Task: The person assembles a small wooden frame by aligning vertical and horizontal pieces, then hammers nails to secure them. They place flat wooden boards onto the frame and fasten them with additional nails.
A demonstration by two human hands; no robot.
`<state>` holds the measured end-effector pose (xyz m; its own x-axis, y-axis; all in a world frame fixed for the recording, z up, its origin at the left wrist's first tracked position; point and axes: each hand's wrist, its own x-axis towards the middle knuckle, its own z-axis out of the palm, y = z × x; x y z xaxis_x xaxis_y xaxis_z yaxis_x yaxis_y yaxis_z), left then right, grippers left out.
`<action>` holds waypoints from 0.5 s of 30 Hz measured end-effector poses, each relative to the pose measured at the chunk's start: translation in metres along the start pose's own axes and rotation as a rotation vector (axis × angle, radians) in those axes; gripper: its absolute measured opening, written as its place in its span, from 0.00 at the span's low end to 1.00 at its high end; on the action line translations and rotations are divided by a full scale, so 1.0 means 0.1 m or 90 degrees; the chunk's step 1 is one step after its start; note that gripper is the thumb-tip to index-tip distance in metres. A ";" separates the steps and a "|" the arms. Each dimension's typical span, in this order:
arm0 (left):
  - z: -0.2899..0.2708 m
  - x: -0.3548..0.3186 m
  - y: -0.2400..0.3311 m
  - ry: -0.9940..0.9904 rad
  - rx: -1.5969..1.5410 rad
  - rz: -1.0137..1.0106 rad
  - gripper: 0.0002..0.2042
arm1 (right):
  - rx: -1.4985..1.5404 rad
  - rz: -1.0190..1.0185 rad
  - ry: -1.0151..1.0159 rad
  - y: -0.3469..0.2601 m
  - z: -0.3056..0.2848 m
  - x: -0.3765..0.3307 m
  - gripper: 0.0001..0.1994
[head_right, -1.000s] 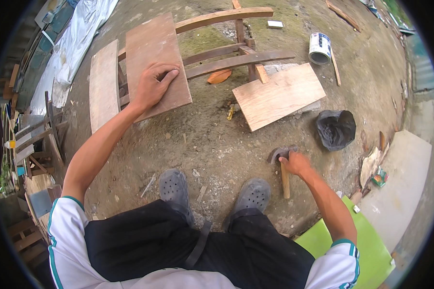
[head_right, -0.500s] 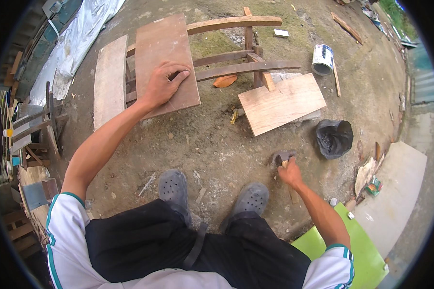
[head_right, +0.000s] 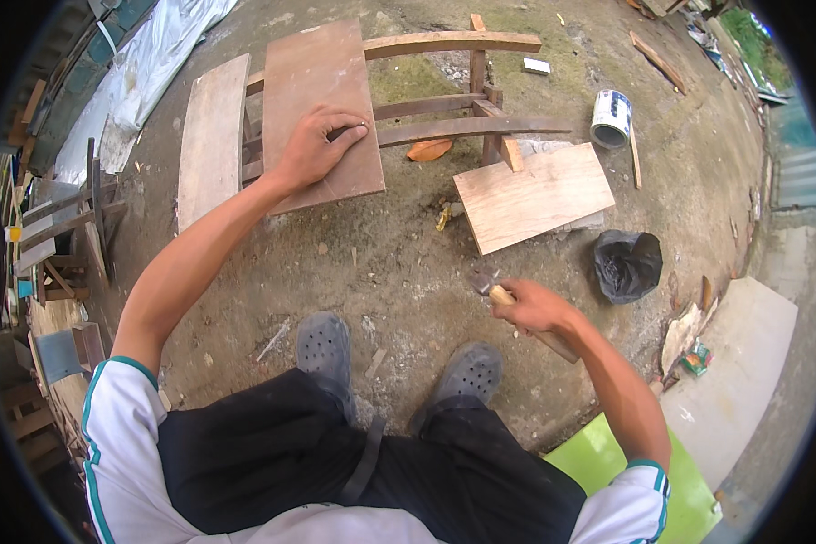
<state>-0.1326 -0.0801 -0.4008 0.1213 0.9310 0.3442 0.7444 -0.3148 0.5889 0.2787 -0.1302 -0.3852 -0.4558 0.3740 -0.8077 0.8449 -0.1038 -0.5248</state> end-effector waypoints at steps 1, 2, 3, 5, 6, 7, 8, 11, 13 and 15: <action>0.00 0.00 0.01 0.005 0.002 0.001 0.08 | 0.006 -0.025 -0.005 -0.12 0.00 0.02 0.17; 0.01 0.01 0.01 0.003 0.005 0.003 0.08 | 0.013 -0.031 0.000 -0.21 0.01 0.07 0.17; 0.01 0.02 0.01 0.001 0.008 0.004 0.08 | 0.021 -0.037 0.005 -0.28 0.03 0.11 0.16; 0.02 0.02 0.00 0.003 0.008 0.007 0.08 | -0.006 -0.051 0.036 -0.44 0.07 0.17 0.16; 0.03 0.02 0.00 0.005 0.005 0.010 0.08 | -0.009 -0.072 0.055 -0.52 0.08 0.18 0.16; 0.02 0.00 -0.02 0.009 0.002 0.009 0.08 | -0.014 -0.094 0.072 -0.63 0.06 0.17 0.16; 0.02 0.00 -0.01 0.008 -0.002 0.010 0.08 | -0.017 -0.113 0.088 -0.73 0.05 0.15 0.16; 0.00 0.01 0.00 0.002 -0.009 0.016 0.08 | 0.027 -0.166 0.134 -1.12 -0.08 0.09 0.19; -0.01 0.01 0.00 0.000 -0.018 0.029 0.08 | 0.089 -0.206 0.172 -1.40 -0.15 0.08 0.20; -0.01 0.01 0.00 0.003 -0.006 0.029 0.08 | 0.141 -0.248 0.209 -1.70 -0.22 0.08 0.21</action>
<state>-0.1331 -0.0791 -0.3998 0.1521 0.9150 0.3736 0.7317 -0.3584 0.5799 0.1377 -0.0890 -0.2964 -0.5819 0.6871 -0.4352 0.5356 -0.0789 -0.8408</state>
